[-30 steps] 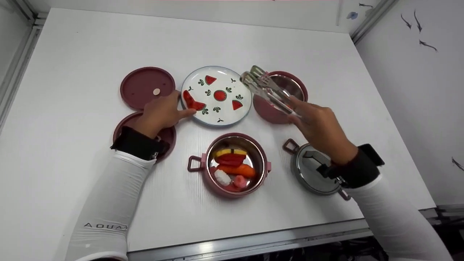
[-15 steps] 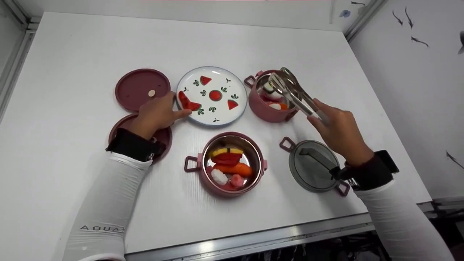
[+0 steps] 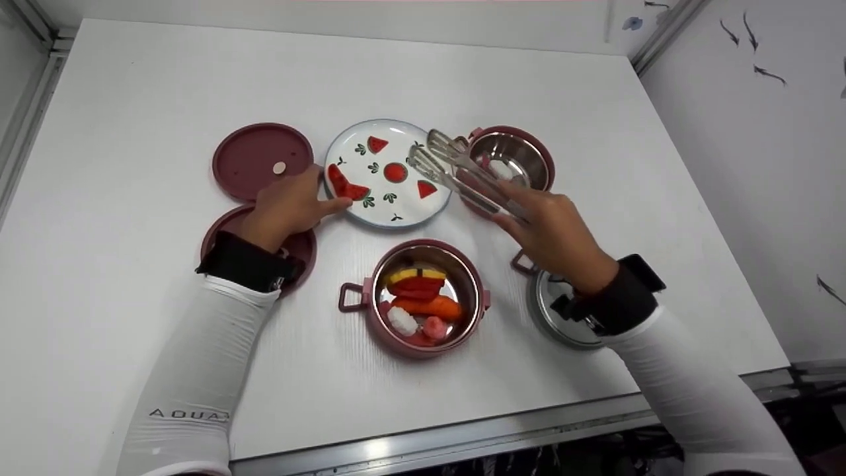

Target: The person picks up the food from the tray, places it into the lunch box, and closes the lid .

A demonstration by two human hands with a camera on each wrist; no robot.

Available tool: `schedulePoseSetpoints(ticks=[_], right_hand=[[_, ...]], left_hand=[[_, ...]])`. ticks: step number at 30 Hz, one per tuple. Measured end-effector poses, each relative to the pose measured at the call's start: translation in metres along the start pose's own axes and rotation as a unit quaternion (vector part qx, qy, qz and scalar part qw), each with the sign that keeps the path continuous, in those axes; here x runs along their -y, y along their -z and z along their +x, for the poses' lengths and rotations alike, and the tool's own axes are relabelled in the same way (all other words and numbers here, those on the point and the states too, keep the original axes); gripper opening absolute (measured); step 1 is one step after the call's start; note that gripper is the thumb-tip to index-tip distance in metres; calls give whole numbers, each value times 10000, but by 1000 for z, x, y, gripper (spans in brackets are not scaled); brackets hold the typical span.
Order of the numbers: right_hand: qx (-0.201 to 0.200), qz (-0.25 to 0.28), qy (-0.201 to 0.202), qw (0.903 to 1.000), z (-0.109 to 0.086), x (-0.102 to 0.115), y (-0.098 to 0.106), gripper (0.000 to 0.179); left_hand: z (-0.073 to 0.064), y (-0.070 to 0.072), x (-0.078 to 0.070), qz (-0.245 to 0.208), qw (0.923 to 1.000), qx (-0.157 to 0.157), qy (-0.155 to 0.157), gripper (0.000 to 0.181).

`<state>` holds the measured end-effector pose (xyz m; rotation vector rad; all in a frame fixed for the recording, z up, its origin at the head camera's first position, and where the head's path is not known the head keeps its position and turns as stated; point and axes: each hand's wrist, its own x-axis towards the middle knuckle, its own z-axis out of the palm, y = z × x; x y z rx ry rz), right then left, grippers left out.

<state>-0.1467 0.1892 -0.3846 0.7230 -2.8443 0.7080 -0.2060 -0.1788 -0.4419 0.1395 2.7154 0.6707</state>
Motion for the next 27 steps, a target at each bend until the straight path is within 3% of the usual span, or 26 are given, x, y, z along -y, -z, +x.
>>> schedulePoseSetpoints(ticks=[7,13,20,27], right_hand=[[760,128,181,9969,36,33,-23,49],[1432,186,350,9889,57,44,-41,46],[1763,6,114,9843,62,45,-48,45],[1810,-87,-201,9832,57,43,-47,46]], left_hand=[[-2,0,1,21,10000,-57,-2,76],[-4,-2,-2,14,9999,-158,-11,71],[-1,-3,-5,73,9997,-213,-72,72],[3,-5,-6,116,9997,-174,-104,74]])
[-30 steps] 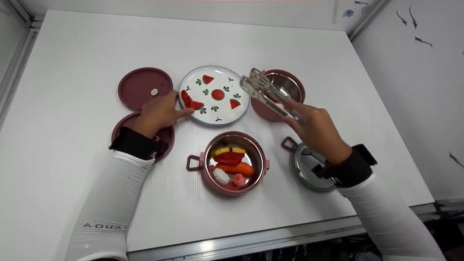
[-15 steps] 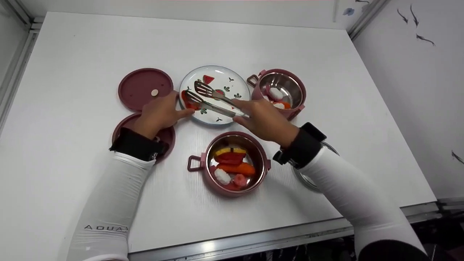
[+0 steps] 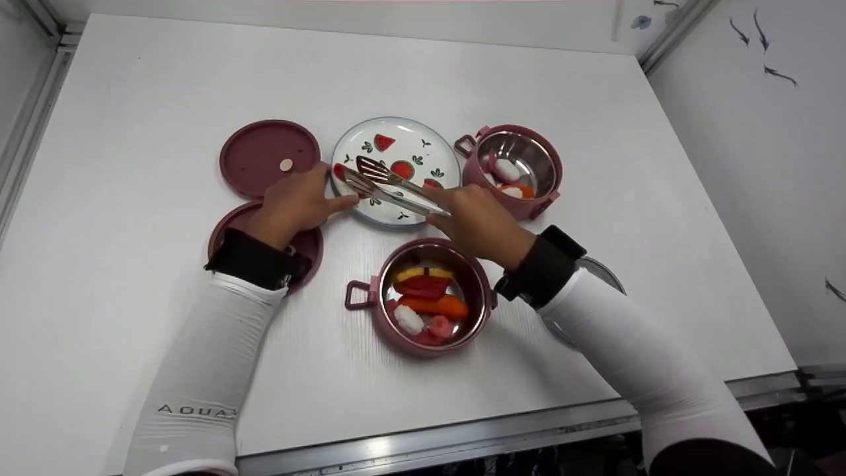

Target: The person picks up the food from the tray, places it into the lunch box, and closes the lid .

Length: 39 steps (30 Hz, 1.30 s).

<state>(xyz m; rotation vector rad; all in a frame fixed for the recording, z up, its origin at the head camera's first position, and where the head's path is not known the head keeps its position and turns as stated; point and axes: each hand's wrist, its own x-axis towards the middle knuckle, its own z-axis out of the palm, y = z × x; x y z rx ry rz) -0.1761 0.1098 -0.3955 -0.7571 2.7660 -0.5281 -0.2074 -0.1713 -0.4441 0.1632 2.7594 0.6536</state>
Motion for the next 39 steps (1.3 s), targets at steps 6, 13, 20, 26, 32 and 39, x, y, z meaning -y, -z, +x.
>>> schedulePoseSetpoints(ticks=[6,13,20,26,32,39], right_hand=[[-50,30,-95,9999,-3,-4,-3,43],[-478,188,42,9987,-13,-8,-5,45],[-1409,234,216,9895,-30,-20,6,40],[-1989,180,282,9794,-55,-46,21,41],[-2496,122,-128,9682,-97,-79,35,42],[-2695,80,-619,9610,-122,-104,36,39]], left_hand=[[0,0,-1,-16,10000,35,-15,74],[-1,1,-2,-45,10000,67,-6,76],[0,4,2,12,10000,32,43,77],[1,2,1,-4,9999,127,109,79],[3,2,-1,-32,9999,112,85,80],[0,4,4,-115,9998,115,118,78]])
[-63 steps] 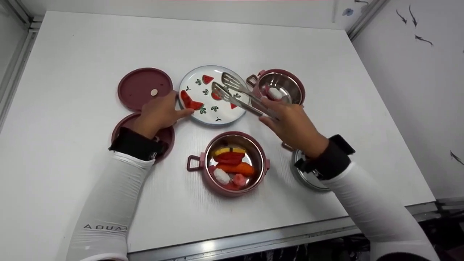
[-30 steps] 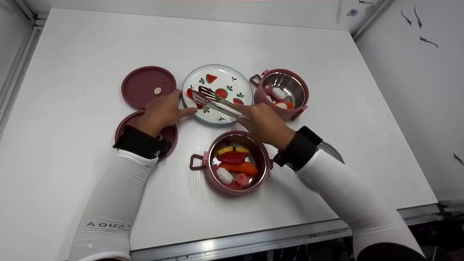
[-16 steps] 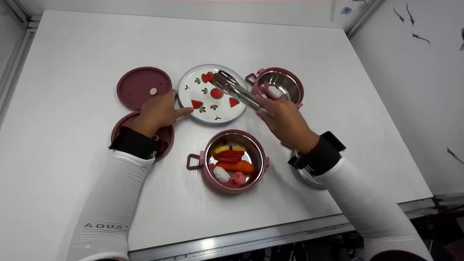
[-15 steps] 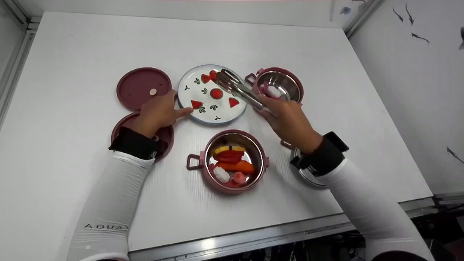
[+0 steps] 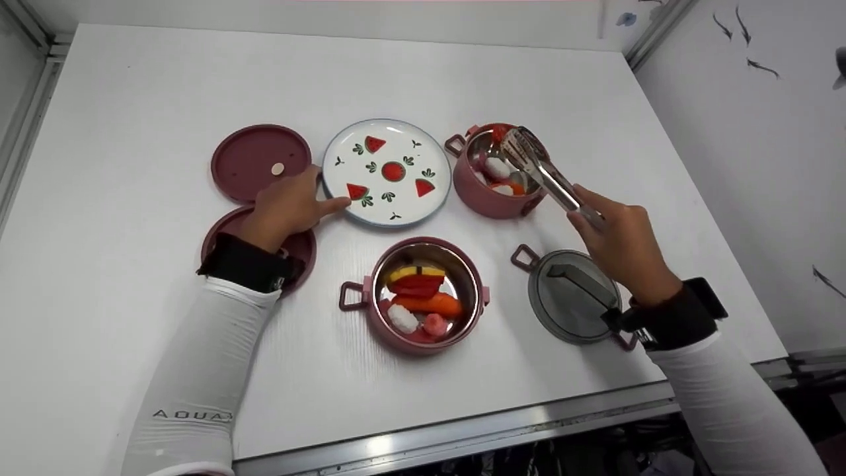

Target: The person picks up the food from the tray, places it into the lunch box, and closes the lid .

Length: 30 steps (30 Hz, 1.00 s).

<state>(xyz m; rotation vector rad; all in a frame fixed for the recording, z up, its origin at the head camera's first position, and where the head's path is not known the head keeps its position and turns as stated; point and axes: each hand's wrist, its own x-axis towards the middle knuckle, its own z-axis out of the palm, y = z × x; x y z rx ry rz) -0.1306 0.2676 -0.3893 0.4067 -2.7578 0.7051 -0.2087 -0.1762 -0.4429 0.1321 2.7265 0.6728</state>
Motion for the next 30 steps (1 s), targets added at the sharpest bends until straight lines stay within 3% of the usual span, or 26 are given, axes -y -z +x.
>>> schedulePoseSetpoints(ticks=[9,15,23,30], right_hand=[[-2,-194,-112,9997,-1,-13,4,42],[-116,-274,-379,9988,1,-50,7,44],[790,-845,-1089,9873,5,-123,5,51],[1103,-874,-1386,9803,4,-154,-4,57]], left_hand=[[1,-2,6,-114,9999,53,70,81],[2,-1,7,-36,9999,79,92,83],[2,-1,6,-31,9999,79,75,84],[3,-2,4,-23,9999,94,96,86]])
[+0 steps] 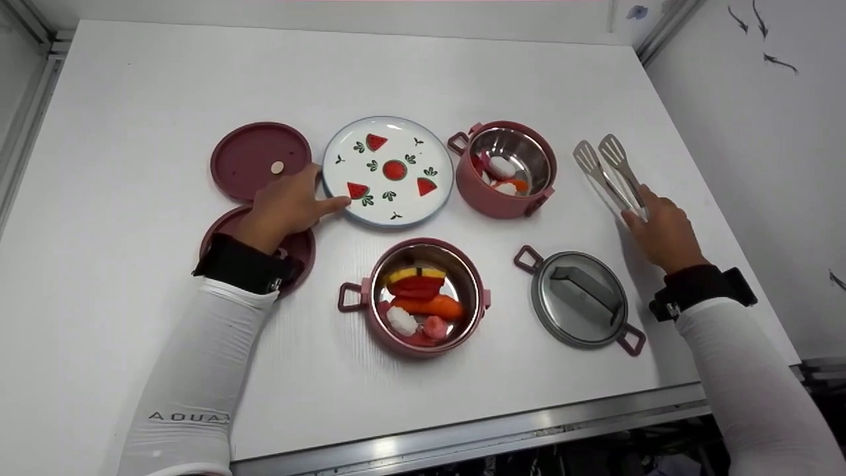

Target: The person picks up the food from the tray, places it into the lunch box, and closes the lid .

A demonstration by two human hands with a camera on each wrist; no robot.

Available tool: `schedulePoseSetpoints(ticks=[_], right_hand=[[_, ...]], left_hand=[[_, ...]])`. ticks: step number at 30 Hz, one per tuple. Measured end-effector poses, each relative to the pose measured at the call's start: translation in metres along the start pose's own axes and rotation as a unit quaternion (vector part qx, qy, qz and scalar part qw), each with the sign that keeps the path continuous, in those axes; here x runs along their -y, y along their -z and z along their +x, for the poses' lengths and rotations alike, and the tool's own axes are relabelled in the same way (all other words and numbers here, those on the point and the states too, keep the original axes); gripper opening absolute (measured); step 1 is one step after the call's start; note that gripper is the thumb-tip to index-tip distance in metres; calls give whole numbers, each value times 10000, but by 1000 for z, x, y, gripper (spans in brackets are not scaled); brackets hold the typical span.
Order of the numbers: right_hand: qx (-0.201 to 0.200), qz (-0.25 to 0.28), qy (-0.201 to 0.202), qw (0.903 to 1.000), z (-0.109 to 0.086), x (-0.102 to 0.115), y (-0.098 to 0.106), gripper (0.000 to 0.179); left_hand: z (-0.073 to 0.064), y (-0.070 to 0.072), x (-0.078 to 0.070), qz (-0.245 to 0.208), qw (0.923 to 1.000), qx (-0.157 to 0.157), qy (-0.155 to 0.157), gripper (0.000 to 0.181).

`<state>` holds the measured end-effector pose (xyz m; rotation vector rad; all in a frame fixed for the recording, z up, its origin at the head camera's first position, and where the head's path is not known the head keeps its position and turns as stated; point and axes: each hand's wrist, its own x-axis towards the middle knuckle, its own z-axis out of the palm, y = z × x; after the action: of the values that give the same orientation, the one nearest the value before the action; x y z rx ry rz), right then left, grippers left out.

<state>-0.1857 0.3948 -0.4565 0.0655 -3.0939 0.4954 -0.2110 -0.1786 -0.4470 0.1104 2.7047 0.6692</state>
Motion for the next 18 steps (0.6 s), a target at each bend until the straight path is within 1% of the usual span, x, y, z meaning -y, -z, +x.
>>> schedulePoseSetpoints(ticks=[2,5,9,11,14,18], right_hand=[[92,-64,-24,9999,2,-2,-1,57],[335,-237,-150,9990,4,-2,-2,61],[596,-696,-231,9955,5,2,-7,59],[628,-943,-221,9933,5,6,-11,57],[556,-1212,-245,9908,5,12,-17,54],[462,-1342,-520,9885,6,24,-24,53]], left_hand=[[0,0,-1,4,10000,11,7,87],[0,1,-2,19,10000,30,13,88],[-1,1,-2,45,10000,17,20,88],[-1,1,-2,41,10000,13,37,88],[-1,1,-1,34,10000,19,59,88],[-1,1,-1,33,10000,53,59,90]])
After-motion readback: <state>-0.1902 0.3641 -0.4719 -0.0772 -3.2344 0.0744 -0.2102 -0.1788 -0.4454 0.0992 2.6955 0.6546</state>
